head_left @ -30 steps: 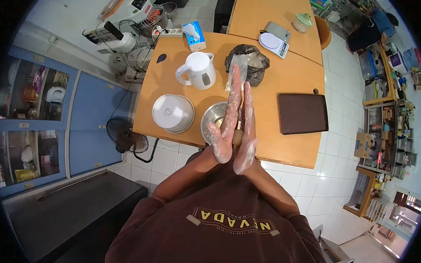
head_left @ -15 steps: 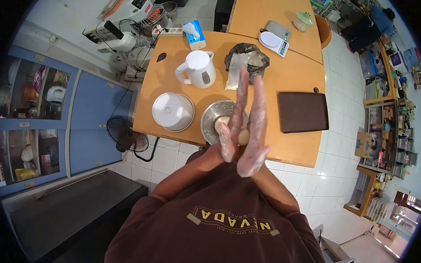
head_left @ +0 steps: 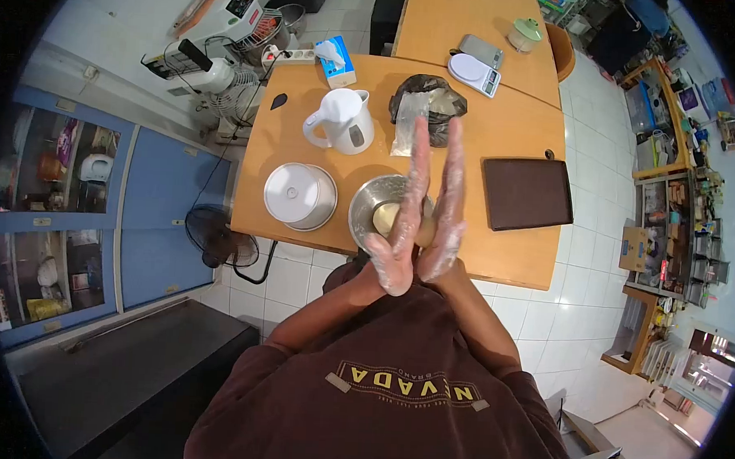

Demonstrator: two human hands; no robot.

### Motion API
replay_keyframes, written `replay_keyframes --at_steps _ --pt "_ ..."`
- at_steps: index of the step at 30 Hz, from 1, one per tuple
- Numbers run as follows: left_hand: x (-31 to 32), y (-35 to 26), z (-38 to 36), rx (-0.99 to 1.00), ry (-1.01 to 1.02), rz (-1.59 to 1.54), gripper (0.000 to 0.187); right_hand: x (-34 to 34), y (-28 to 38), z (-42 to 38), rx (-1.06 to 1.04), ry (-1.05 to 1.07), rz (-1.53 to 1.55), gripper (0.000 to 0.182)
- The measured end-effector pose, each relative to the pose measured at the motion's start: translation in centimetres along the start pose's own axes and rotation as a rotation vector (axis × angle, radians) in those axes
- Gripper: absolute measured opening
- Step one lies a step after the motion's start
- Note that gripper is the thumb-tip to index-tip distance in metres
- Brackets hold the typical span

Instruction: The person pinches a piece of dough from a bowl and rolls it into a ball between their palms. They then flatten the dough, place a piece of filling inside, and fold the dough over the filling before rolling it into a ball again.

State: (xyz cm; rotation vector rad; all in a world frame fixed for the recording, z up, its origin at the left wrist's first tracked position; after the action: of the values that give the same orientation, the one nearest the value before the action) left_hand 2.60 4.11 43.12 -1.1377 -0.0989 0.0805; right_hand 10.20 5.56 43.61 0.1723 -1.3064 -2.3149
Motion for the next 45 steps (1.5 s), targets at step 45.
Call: replay_keyframes --at_steps 45 --pt "1.1 4.7 -1.7 -0.390 -0.012 -0.839 0.081 -1.2 -4.0 -0.1 0.026 0.131 -0.425 0.057"
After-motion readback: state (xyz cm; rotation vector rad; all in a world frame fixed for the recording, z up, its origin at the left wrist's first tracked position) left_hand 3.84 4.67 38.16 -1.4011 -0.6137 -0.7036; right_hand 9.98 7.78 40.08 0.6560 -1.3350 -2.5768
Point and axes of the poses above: each hand's wrist, its own z-axis towards the middle knuckle, its own x-axis out of the palm, y = z × x, the point moved 4 cm from there along z, towards the middle knuckle, and after that the axes turned 12 degrees about z, right-handed, at the moved point
